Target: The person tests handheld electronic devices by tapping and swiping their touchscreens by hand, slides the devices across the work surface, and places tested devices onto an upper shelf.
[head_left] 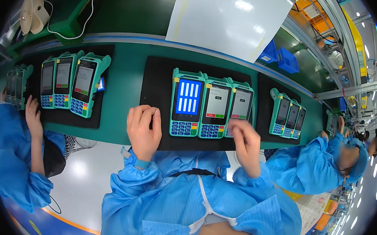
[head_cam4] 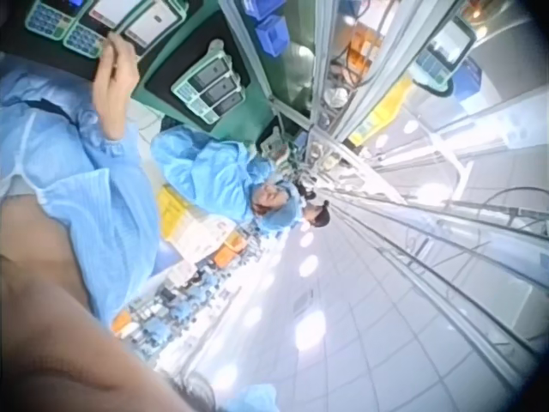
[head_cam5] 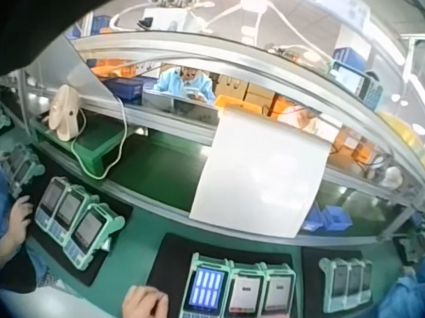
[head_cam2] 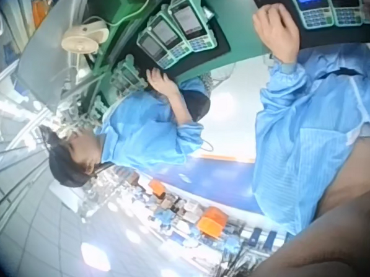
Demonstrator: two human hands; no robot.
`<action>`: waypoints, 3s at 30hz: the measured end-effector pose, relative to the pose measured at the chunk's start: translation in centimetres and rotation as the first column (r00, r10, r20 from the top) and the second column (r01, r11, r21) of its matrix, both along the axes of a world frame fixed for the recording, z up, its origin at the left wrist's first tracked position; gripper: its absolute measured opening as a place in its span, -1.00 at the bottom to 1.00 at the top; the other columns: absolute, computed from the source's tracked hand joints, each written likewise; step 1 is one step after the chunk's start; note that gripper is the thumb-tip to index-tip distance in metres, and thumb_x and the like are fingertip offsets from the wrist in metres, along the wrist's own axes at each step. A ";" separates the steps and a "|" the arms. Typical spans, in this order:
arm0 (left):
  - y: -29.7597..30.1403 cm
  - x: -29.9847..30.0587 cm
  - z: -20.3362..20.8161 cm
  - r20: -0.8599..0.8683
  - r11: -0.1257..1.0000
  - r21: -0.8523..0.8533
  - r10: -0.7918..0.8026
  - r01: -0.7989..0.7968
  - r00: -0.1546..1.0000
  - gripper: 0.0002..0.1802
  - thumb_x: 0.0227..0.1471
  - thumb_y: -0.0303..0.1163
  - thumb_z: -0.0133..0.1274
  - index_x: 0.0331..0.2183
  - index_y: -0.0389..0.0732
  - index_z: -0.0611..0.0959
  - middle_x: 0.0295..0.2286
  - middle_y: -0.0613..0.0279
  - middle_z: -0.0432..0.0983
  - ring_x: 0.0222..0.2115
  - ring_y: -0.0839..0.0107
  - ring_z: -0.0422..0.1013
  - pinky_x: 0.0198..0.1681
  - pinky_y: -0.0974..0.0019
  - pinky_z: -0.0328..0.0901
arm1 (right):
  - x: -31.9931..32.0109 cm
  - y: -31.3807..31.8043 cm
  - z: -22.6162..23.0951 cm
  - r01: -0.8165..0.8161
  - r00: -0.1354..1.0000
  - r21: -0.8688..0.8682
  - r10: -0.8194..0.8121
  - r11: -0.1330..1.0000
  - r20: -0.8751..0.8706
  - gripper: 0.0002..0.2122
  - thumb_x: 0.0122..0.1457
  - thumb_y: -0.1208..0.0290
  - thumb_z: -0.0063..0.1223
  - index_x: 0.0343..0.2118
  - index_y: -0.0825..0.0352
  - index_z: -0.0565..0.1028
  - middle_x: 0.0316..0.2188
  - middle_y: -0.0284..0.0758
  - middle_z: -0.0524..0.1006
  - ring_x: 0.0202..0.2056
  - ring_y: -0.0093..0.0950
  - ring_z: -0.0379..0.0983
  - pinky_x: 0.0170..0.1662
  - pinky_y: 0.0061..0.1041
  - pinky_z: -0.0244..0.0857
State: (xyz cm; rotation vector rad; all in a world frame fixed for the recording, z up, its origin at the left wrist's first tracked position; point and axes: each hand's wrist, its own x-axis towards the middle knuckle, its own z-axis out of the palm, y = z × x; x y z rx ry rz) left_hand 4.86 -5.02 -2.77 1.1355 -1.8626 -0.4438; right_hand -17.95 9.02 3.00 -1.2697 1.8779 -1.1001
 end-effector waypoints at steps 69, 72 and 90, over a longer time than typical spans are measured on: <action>2.2 7.4 -2.9 0.140 0.968 -0.120 0.238 -0.222 0.961 -0.66 -0.13 -0.51 0.21 -0.24 -0.36 0.55 -0.23 -0.04 0.36 -0.15 -0.01 0.26 -0.09 0.01 0.20 | -15.8 -28.5 35.3 0.131 0.975 -0.241 -0.082 0.962 0.205 -0.58 0.11 -0.03 0.17 -0.16 0.24 0.50 -0.25 -0.31 0.55 -0.18 -0.44 0.47 -0.09 -0.46 0.34; 1.9 9.2 -3.6 0.154 0.960 -0.062 0.279 -0.273 0.948 -0.61 -0.22 -0.46 0.31 -0.28 -0.34 0.57 -0.21 0.01 0.34 -0.11 0.01 0.23 -0.04 -0.02 0.17 | -14.6 -29.1 34.4 0.170 0.985 -0.234 -0.160 0.957 0.064 -0.47 0.07 -0.11 0.16 -0.09 0.28 0.50 -0.26 -0.15 0.55 -0.08 -0.30 0.46 -0.05 -0.37 0.34; 0.3 10.0 -3.6 0.205 0.984 0.034 0.165 -0.175 0.965 -0.49 -0.32 -0.40 0.41 -0.28 -0.34 0.54 -0.21 0.02 0.31 -0.12 0.05 0.19 -0.08 0.06 0.19 | -26.9 -24.9 31.9 -0.093 0.283 -0.466 -0.425 0.880 -0.860 -0.46 0.31 -0.05 -0.21 0.03 0.39 0.45 -0.06 0.09 0.45 -0.05 -0.01 0.40 0.03 -0.14 0.27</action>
